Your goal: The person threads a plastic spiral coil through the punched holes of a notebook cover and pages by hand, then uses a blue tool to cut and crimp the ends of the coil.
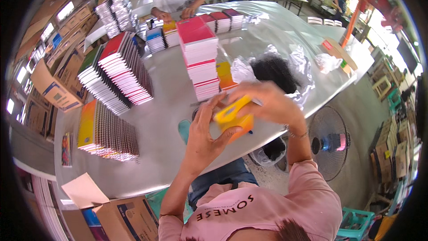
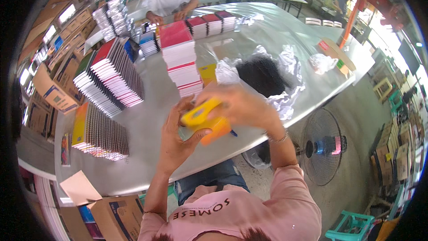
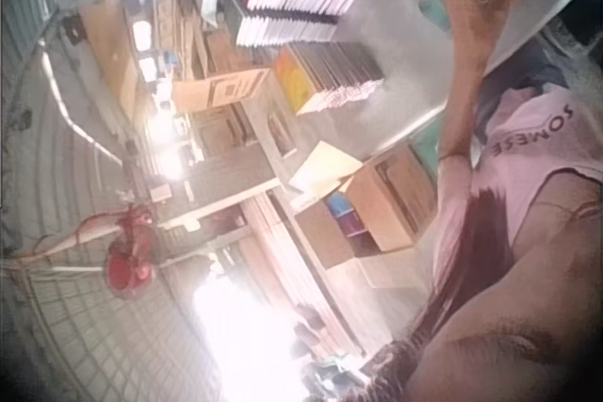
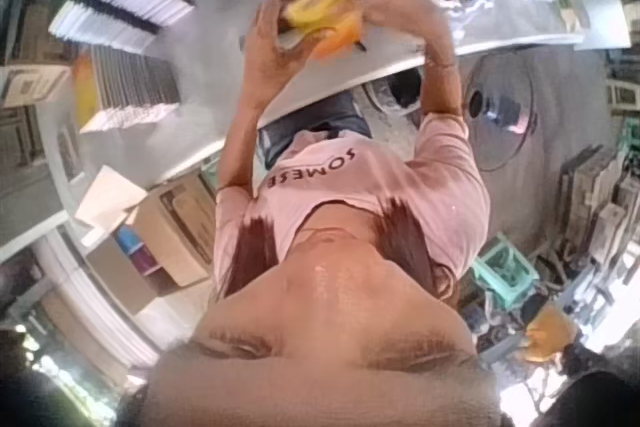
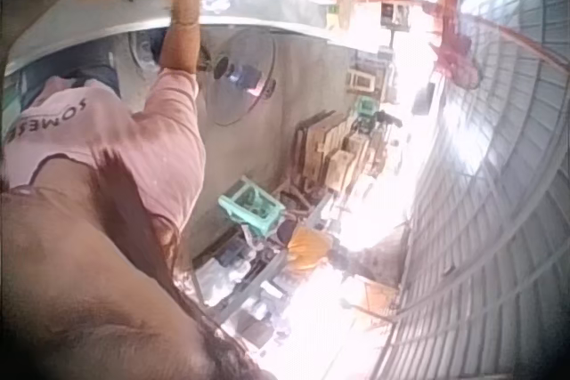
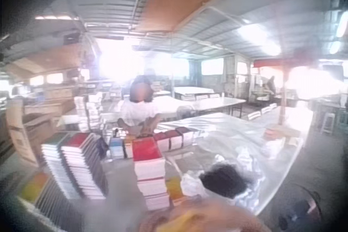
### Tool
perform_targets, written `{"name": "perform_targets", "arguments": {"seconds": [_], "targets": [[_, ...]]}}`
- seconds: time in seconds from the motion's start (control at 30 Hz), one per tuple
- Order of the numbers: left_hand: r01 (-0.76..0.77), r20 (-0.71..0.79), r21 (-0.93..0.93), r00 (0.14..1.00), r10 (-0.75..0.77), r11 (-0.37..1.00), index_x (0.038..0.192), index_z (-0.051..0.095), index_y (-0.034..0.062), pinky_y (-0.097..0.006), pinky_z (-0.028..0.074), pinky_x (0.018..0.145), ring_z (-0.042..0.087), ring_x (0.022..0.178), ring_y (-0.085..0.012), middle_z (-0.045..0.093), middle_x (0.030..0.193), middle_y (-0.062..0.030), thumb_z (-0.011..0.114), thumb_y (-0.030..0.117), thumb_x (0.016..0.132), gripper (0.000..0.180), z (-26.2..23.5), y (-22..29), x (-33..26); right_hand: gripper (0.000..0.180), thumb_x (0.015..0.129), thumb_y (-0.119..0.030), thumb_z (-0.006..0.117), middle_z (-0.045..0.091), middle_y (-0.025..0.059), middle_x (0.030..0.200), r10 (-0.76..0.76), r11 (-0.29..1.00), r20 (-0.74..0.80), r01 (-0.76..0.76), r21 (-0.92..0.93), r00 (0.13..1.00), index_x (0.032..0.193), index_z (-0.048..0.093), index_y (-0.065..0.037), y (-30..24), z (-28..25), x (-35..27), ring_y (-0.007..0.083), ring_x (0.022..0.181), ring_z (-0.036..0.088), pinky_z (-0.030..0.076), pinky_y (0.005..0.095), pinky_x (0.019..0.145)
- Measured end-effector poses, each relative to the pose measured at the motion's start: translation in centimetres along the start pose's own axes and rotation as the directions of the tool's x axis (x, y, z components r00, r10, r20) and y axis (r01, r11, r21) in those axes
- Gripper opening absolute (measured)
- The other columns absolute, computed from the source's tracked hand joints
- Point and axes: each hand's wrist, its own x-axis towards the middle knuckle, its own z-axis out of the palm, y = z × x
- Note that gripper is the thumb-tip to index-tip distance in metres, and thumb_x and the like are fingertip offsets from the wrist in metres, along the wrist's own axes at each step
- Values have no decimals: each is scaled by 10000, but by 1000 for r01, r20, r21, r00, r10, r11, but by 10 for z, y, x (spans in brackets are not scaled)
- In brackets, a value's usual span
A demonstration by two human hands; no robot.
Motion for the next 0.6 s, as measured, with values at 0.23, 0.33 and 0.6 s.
{"name": "perform_targets", "arguments": {"seconds": [0.23,0.33,0.6], "targets": [[95,-154,-220,979,-130,971,1234,567,24,-313,533,848,626,1008,-165,640,1138,-79,783,52,805,481,-6,-34,-16,432,842,-33,680,630,69,1149,194,925,-139,-134,355,971,1258,566,-43,29,33,-43,194,1040,618,483,357,909],[35,-311,-377,936,-162,925,1183,578,-1,-314,533,860,612,1011,-154,615,1135,-68,782,38,812,425,-22,-62,-35,415,847,-70,707,613,88,1240,285,885,-69,-235,403,956,1238,574,-29,25,70,-42,198,1075,627,511,347,911],[-9,-96,706,989,109,709,1215,600,81,-435,363,1058,565,1109,-270,638,1099,-98,717,113,826,408,-22,-48,-54,279,848,-40,636,686,137,1049,190,973,-212,-213,-91,959,1123,601,-56,45,112,-51,330,952,663,522,420,827]]}}
